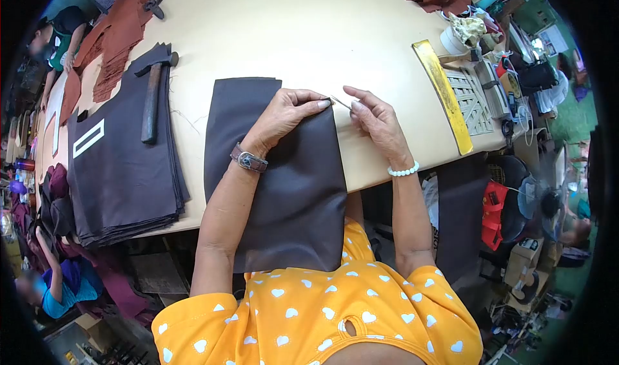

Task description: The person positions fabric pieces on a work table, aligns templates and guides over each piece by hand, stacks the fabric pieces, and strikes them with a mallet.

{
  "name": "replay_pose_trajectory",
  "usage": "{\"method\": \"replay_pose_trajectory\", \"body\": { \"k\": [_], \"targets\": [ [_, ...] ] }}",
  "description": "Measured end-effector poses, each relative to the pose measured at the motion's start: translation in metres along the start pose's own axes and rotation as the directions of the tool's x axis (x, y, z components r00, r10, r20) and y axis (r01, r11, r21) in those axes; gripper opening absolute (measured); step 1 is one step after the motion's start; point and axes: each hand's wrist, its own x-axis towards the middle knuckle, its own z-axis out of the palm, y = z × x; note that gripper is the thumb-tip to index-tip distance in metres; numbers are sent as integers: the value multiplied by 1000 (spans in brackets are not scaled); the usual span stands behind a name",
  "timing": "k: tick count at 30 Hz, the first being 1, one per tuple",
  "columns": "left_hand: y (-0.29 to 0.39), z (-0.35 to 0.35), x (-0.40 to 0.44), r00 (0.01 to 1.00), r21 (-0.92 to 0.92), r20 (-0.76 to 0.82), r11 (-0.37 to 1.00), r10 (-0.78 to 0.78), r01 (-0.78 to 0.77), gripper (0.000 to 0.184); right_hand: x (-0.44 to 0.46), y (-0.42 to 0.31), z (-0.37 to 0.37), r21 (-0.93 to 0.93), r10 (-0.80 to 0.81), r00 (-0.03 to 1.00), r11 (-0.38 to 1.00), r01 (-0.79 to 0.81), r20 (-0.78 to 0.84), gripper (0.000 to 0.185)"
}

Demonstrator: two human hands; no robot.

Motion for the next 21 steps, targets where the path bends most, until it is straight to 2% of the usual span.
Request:
{"method": "replay_pose_trajectory", "body": {
  "k": [8,21],
  "targets": [
    [-3,1,2,1000,5,6,1000,0,0,20,-1,-3,4,-82,-50,999,995,49,-19,44],
    [-2,1,1,1000,-11,-2,1000,-13,13,19,0,2,5,-69,-92,995,994,89,-40,46]
  ]
}}
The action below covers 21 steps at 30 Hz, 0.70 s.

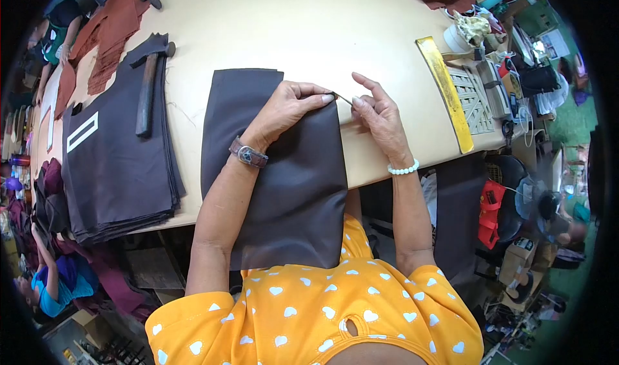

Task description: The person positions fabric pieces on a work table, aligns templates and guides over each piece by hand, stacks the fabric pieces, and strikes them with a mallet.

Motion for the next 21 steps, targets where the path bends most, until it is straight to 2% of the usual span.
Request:
{"method": "replay_pose_trajectory", "body": {
  "k": [21],
  "targets": [
    [-4,-1,3,1000,-14,9,1000,9,-9,19,0,4,-1,42,-27,999,999,28,-38,48]
  ]
}}
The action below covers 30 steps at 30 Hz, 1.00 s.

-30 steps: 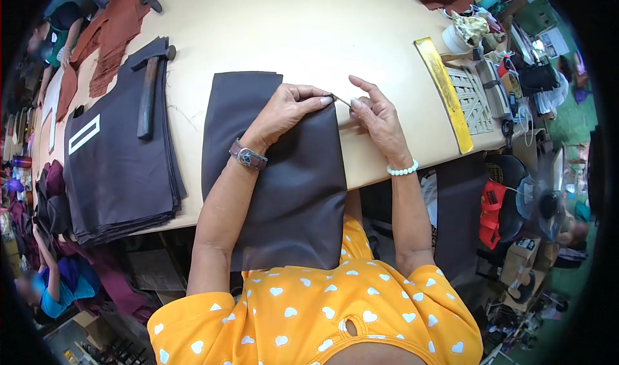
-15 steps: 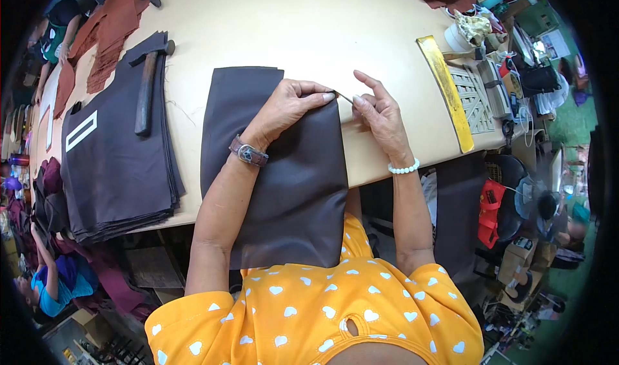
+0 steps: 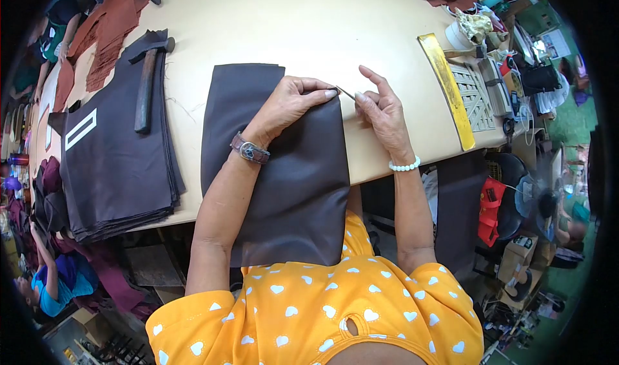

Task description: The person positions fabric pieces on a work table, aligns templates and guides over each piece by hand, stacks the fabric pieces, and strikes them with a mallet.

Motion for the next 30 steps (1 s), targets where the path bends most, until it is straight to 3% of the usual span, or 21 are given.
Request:
{"method": "replay_pose_trajectory", "body": {
  "k": [2,5,8,9,12,14,15,17,18,19,21,22,25,27,29,30],
  "targets": [
    [2,1,-1,1000,-1,0,1000,-4,4,20,-1,-3,0,15,-2,998,1000,3,-57,47],
    [2,1,-1,1000,-8,-15,1000,-3,3,20,6,6,-13,-124,-119,941,989,83,-317,44],
    [7,1,-2,1000,16,-15,1000,-18,18,20,17,18,-47,-634,-292,818,765,-110,-495,41],
    [4,2,-1,994,116,-46,989,94,-88,20,17,18,-49,-751,-375,773,632,-190,-512,41],
    [3,5,2,921,460,-87,836,379,-301,20,13,-1,-29,-895,-610,718,444,-39,-334,42],
    [10,15,1,829,614,-85,684,552,-393,18,-7,-15,8,-409,-215,906,911,51,-365,44],
    [15,21,0,781,663,-71,614,621,-429,17,-15,-18,25,-81,-21,967,997,0,-256,44],
    [21,32,-3,663,747,-48,468,747,-473,15,-18,4,51,-339,-347,927,897,284,-144,48],
    [32,34,-12,693,829,11,380,721,-409,14,-16,9,52,-479,-405,905,825,300,-130,51],
    [30,33,-13,499,876,53,200,865,-439,14,-13,11,51,-494,-400,903,823,280,-155,52],
    [34,32,-37,467,914,-100,267,879,-307,17,-4,12,48,-520,-393,895,820,238,-210,53],
    [34,26,-52,480,934,-171,297,860,-198,19,-4,7,46,-551,-328,914,821,151,-237,54],
    [10,2,-100,524,906,-404,406,750,118,34,-4,7,40,-637,-338,919,758,137,-205,56],
    [-10,-6,-128,565,861,-507,348,651,372,35,-4,10,40,-669,-407,900,714,206,-158,58],
    [-23,-11,-142,560,852,-523,373,643,368,32,-2,12,43,-661,-479,868,694,285,-129,63],
    [-26,-10,-145,551,847,-531,399,644,351,26,-4,12,46,-779,-484,867,588,220,-121,63]
  ]
}}
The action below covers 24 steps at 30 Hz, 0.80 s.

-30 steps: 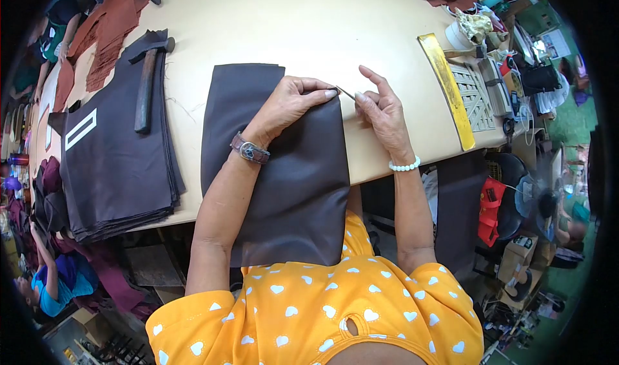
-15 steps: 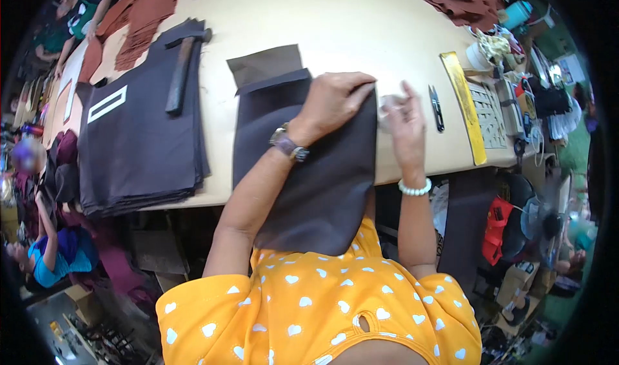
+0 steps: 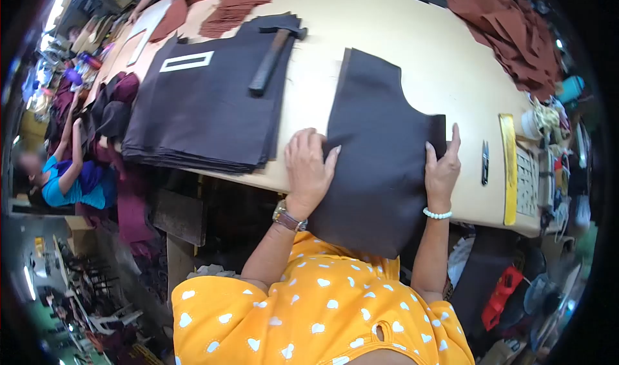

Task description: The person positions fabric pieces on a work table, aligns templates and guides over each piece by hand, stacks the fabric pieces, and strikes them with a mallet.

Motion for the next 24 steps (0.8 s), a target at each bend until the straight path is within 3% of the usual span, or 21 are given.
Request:
{"method": "replay_pose_trajectory", "body": {
  "k": [1,4,7,8,9,11,12,14,18,19,23,24],
  "targets": [
    [-1,0,-1,999,-19,44,999,-30,30,24,-1,-3,-2,-179,-7,1000,984,7,0,64],
    [4,-1,2,989,-30,124,996,-78,83,17,4,-36,-12,-401,-284,954,888,224,-95,61],
    [5,-6,5,896,-380,299,820,-329,428,15,-10,-72,-7,156,-247,965,960,232,83,52],
    [-2,2,1,934,-492,198,794,-297,357,17,-17,-86,-3,371,-135,971,927,54,197,49],
    [-1,-6,4,862,-552,343,662,-374,507,23,-24,-96,3,548,-50,944,824,-145,326,46],
    [-17,-6,-1,782,-712,493,339,-382,615,33,-40,-93,31,669,14,909,673,-317,417,42],
    [-21,-5,-3,782,-744,502,277,-370,608,35,-43,-90,38,609,21,901,730,-310,434,40],
    [-25,-5,-7,792,-802,506,152,-340,578,40,-43,-88,42,626,38,909,714,-315,415,39],
    [-17,-9,-4,774,-773,514,192,-369,605,45,-42,-94,38,656,63,907,670,-347,415,43],
    [-15,-8,-4,777,-798,534,104,-332,593,46,-42,-96,37,663,80,902,652,-369,424,45],
    [-3,2,-5,786,-802,579,21,-215,597,47,-37,-105,31,653,107,889,640,-405,445,53],
    [0,6,-6,782,-789,594,53,-188,612,48,-35,-109,28,629,76,899,689,-360,431,50]
  ]
}}
